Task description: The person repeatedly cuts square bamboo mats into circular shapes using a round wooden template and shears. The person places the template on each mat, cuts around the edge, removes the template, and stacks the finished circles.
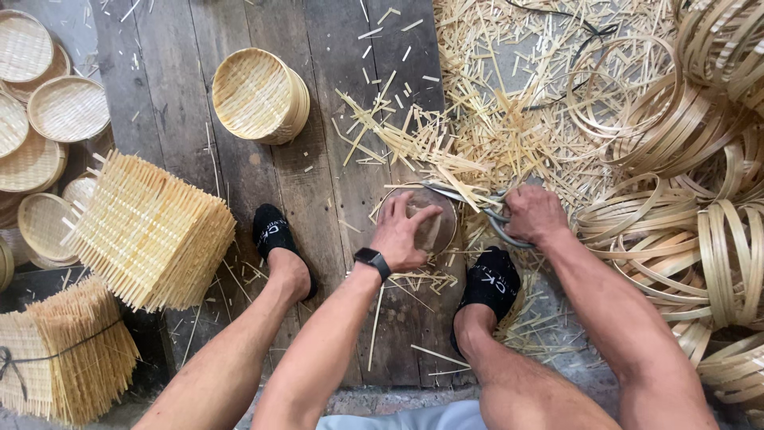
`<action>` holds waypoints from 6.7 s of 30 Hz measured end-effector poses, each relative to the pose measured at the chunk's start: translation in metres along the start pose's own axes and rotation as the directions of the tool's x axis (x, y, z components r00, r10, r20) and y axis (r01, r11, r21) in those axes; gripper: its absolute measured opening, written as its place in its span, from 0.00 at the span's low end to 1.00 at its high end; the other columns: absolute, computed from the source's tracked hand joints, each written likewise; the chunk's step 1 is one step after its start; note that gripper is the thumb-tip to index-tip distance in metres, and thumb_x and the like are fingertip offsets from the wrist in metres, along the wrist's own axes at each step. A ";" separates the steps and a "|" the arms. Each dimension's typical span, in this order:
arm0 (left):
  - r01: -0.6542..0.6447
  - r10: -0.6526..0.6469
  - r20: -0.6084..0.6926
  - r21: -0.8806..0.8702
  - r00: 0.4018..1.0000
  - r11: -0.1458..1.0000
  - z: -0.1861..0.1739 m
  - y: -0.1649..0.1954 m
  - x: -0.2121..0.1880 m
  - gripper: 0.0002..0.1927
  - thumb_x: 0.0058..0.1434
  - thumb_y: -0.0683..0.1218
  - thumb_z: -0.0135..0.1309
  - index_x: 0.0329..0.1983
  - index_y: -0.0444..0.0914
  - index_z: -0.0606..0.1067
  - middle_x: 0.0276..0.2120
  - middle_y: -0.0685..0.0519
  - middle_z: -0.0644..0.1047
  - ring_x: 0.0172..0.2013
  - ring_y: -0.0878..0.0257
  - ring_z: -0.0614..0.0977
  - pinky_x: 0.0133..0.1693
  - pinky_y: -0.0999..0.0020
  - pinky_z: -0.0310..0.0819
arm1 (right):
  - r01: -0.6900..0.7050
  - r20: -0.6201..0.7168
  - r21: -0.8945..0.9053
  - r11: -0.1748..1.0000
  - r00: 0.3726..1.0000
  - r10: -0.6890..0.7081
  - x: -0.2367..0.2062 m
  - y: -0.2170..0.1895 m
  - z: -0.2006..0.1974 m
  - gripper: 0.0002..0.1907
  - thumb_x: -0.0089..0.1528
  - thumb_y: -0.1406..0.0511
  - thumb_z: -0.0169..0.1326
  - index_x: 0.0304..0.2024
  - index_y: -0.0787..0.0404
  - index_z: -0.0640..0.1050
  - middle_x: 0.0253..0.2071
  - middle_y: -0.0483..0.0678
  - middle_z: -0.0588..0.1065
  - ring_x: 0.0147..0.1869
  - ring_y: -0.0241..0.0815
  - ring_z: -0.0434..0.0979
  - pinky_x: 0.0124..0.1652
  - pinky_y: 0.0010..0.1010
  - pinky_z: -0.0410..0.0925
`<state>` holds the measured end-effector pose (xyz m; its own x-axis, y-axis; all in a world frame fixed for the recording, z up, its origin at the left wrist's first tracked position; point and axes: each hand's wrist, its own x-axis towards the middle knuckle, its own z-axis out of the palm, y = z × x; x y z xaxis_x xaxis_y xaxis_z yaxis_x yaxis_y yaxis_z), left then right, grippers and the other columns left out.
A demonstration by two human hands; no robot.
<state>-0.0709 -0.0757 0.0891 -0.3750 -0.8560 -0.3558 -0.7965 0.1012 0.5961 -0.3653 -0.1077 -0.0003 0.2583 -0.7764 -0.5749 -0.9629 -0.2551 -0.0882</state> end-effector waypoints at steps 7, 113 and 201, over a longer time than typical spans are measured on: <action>0.040 -0.033 -0.137 0.046 0.990 0.998 0.011 0.008 -0.002 0.37 0.40 0.51 0.69 0.58 0.56 0.76 0.62 0.45 0.67 0.66 0.40 0.59 0.66 0.41 0.57 | 0.050 -0.097 -0.069 0.996 0.994 -0.056 -0.004 0.002 0.005 0.23 0.63 0.49 0.55 0.43 0.61 0.79 0.37 0.52 0.75 0.40 0.43 0.76 0.40 0.37 0.75; 0.237 -0.675 0.338 -0.941 0.657 -0.240 0.062 -0.065 -0.017 0.13 0.66 0.44 0.54 0.51 0.34 0.77 0.43 0.47 0.83 0.40 0.58 0.84 0.45 0.59 0.82 | -0.218 0.250 0.878 -0.425 0.968 0.020 -0.027 -0.077 0.039 0.15 0.62 0.66 0.60 0.47 0.71 0.79 0.40 0.53 0.82 0.37 0.41 0.85 0.35 0.31 0.78; 0.139 -0.205 -0.701 -0.151 0.683 0.979 -0.072 -0.135 0.010 0.28 0.59 0.53 0.60 0.61 0.37 0.74 0.54 0.41 0.79 0.55 0.44 0.79 0.58 0.52 0.73 | 0.026 -0.113 0.930 -0.367 0.969 -0.218 -0.056 -0.114 -0.011 0.37 0.59 0.58 0.53 0.67 0.67 0.63 0.59 0.53 0.72 0.61 0.43 0.73 0.58 0.34 0.68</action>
<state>0.0667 -0.1338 0.0570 0.2397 -0.9608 0.1393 -0.7604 -0.0966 0.6422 -0.2692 -0.0416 0.0505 0.4693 -0.7621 -0.4460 0.2878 0.6095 -0.7387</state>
